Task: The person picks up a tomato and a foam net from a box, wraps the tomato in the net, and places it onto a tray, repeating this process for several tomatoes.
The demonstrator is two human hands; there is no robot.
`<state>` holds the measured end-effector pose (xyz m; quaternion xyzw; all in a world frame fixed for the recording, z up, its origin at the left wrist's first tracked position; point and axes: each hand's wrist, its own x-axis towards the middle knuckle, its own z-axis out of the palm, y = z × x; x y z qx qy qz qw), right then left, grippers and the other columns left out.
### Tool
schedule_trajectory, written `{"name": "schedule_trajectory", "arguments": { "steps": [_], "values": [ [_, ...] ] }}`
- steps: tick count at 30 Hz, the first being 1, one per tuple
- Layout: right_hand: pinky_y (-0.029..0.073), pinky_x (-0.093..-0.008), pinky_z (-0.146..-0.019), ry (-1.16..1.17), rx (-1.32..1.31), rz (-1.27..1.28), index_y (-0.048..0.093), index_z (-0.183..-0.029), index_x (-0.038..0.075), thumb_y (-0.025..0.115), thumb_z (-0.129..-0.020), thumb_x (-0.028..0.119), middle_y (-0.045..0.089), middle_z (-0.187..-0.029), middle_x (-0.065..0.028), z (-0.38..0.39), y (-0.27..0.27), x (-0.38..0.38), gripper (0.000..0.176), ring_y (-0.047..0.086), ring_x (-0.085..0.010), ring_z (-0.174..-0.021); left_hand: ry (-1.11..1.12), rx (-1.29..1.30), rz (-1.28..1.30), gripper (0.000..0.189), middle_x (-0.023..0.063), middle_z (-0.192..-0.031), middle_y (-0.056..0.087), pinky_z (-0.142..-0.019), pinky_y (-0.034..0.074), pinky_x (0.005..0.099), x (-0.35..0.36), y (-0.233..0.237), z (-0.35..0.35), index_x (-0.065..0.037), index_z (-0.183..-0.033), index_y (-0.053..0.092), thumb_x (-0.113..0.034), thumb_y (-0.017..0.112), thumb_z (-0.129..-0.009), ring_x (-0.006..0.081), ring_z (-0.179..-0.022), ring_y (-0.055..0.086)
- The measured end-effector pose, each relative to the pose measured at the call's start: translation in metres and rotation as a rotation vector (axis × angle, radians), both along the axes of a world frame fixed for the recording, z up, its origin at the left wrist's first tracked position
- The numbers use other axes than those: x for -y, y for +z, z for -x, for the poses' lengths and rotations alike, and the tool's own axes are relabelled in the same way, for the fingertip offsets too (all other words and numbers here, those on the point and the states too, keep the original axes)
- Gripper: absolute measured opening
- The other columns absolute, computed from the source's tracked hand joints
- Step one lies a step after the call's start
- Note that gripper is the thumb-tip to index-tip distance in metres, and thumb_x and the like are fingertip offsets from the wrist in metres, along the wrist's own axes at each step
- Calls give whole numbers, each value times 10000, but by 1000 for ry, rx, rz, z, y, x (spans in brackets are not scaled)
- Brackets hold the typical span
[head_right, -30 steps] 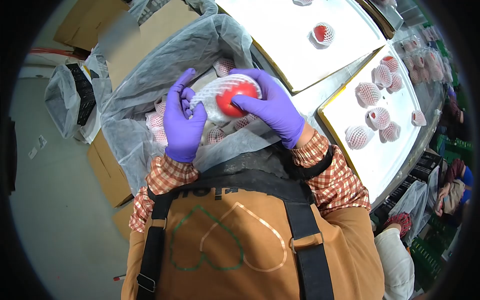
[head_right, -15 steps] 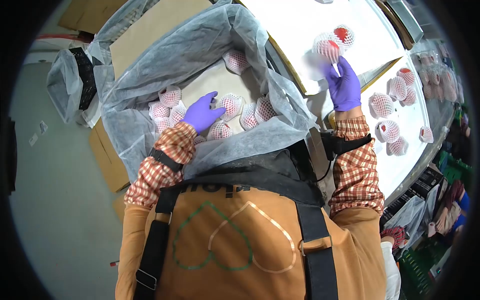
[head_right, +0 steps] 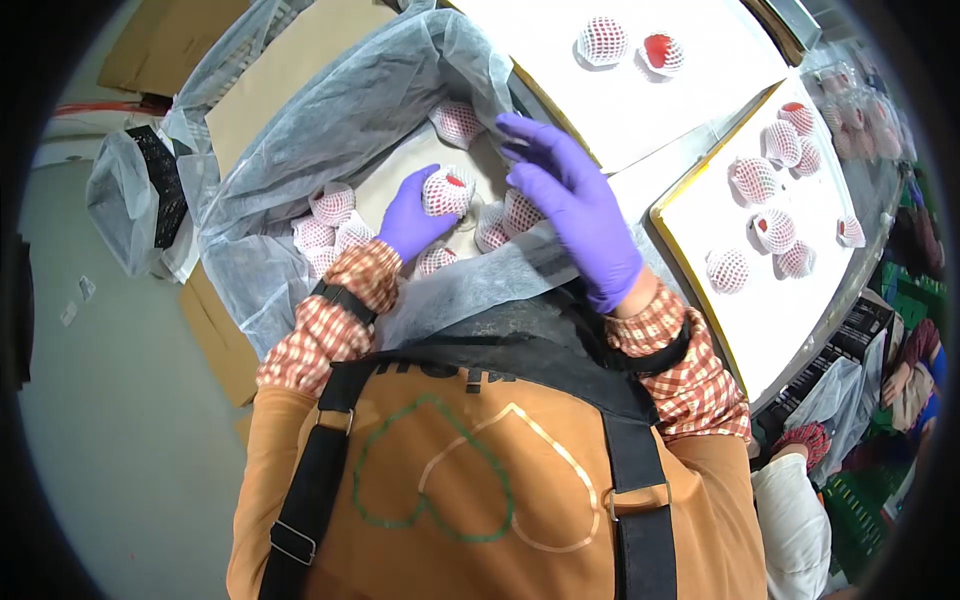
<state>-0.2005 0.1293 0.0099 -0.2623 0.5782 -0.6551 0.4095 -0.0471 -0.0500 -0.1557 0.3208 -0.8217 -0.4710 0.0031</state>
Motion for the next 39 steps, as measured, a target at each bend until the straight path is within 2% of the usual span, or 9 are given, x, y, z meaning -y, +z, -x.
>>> {"name": "schedule_trajectory", "arguments": {
  "steps": [7, 9, 14, 18, 27, 29, 35, 36, 39],
  "values": [
    [413, -316, -998, 15, -137, -111, 387, -1388, -3, 629, -904, 270, 507, -1307, -130, -28, -25, 16, 606, 497, -194, -1197, -149, -574, 331, 790, 200, -1352, 420, -1056, 360, 393, -37, 150, -19, -35, -1369, 363, -21, 719, -664, 357, -1259, 427],
    [439, -300, -972, 197, 191, -5, 395, -1377, -18, 618, -914, 272, 552, -1254, -119, -41, -13, 20, 590, 542, -174, -1138, -201, -602, 403, 836, 204, -1396, 368, -1069, 343, 396, -44, 152, -24, 4, -1389, 315, -7, 705, -650, 356, -1261, 428],
    [454, -287, -948, 138, 304, 63, 486, -1307, -28, 566, -948, 209, 582, -1216, -109, -47, -27, 27, 437, 562, -162, -1103, 57, -695, -244, 852, 198, -1388, 355, -1025, 405, 362, -67, 143, -31, 49, -1394, 264, -129, 775, -736, 275, -1240, 447],
    [465, -301, -939, 54, -228, 160, 562, -1240, 3, 544, -953, 184, 605, -1200, -115, -53, -35, 27, 340, 583, -184, -1088, 285, -528, -387, 788, 183, -1312, 421, -923, 485, 305, -64, 126, -26, 39, -1377, 287, -132, 766, -776, 211, -1165, 507],
    [512, -302, -775, 35, -720, -59, 620, -1170, 70, 558, -937, 243, 674, -1003, -123, -3, -24, 12, 297, 649, -189, -844, 90, -957, -1093, 727, 146, -1402, 394, -1101, 309, 405, -65, 158, -37, -8, -1459, 207, -261, 550, -870, 287, -1289, 418],
    [521, -317, -777, 143, -467, -225, 612, -1161, 45, 551, -939, 306, 672, -996, -109, 17, -38, 3, 348, 637, -167, -856, 153, -955, -1216, 688, 148, -1442, 353, -1110, 292, 410, -64, 166, -35, -24, -1459, 214, -384, 452, -924, 295, -1291, 414],
    [476, -358, -975, 281, 875, 277, 473, -1268, -37, 470, -985, 246, 599, -1175, -132, 16, -46, -23, 400, 605, -221, -1066, 404, -1019, -2293, 809, 136, -1471, 328, -1093, 284, 537, -53, 140, -41, -56, -1433, 288, -672, 261, -910, 332, -1340, 335],
    [476, -358, -975, 279, 882, 274, 473, -1268, -37, 470, -985, 246, 599, -1175, -132, 12, -45, -20, 400, 605, -221, -1066, 414, -1016, -2293, 809, 136, -1471, 328, -1093, 284, 537, -53, 143, -42, -56, -1433, 288, -672, 261, -910, 332, -1340, 335],
    [445, -386, -1026, 226, 1025, 395, 416, -1320, -35, 473, -981, 207, 550, -1255, -156, 2, -41, -11, 421, 564, -254, -1146, 59, -666, -1184, 758, 168, -1456, 331, -999, 430, 490, -57, 159, -42, -17, -1441, 264, -590, 259, -945, 306, -1299, 407]
  ]
}}
